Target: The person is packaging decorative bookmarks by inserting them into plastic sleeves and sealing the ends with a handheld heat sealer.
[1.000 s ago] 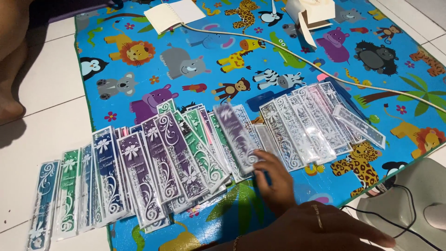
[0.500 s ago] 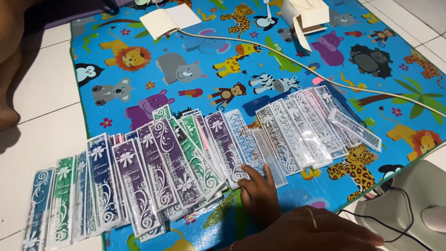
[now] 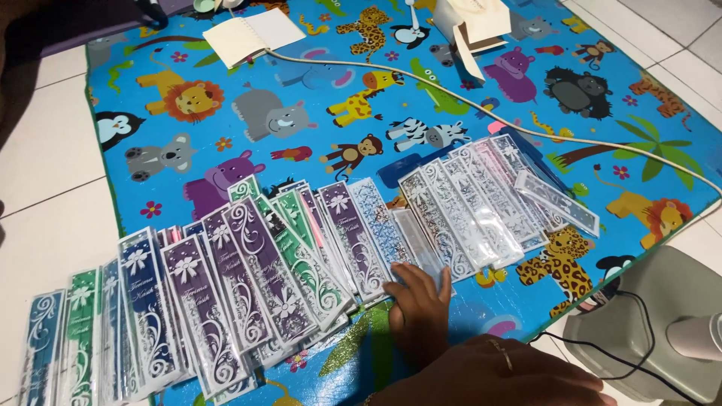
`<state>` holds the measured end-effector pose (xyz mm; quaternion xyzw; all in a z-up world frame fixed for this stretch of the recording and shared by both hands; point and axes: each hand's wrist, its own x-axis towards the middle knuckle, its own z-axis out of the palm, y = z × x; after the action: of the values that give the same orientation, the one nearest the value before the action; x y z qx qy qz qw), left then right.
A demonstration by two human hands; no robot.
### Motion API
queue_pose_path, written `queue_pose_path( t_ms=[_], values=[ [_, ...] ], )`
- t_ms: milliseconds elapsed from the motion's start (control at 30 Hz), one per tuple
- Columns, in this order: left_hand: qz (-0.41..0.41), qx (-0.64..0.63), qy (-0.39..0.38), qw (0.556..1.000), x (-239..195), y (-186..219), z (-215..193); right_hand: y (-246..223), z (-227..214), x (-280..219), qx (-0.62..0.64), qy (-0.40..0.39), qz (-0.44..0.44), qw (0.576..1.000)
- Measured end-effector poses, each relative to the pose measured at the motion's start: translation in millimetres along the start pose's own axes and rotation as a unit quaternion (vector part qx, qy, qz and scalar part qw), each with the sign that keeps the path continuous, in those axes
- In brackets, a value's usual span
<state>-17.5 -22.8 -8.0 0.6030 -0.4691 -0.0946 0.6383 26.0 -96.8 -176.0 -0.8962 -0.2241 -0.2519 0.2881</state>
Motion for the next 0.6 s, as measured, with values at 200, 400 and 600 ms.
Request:
queue_pose_path(
  t_ms=[200,400,600],
  values=[
    [-0.049,-0.015,-0.006,0.999,0.2,11.6,-10.3,-5.6,-2.8,6.7,-0.133,0.019,0.090,0.987],
    [-0.046,0.011,-0.031,0.998,1.4,4.7,-12.0,-6.0,-3.5,6.1,-0.189,-0.011,0.086,0.978],
    [-0.049,0.017,-0.040,0.998,1.2,9.9,-11.5,4.7,0.7,1.7,-0.189,-0.031,0.097,0.977]
  ],
)
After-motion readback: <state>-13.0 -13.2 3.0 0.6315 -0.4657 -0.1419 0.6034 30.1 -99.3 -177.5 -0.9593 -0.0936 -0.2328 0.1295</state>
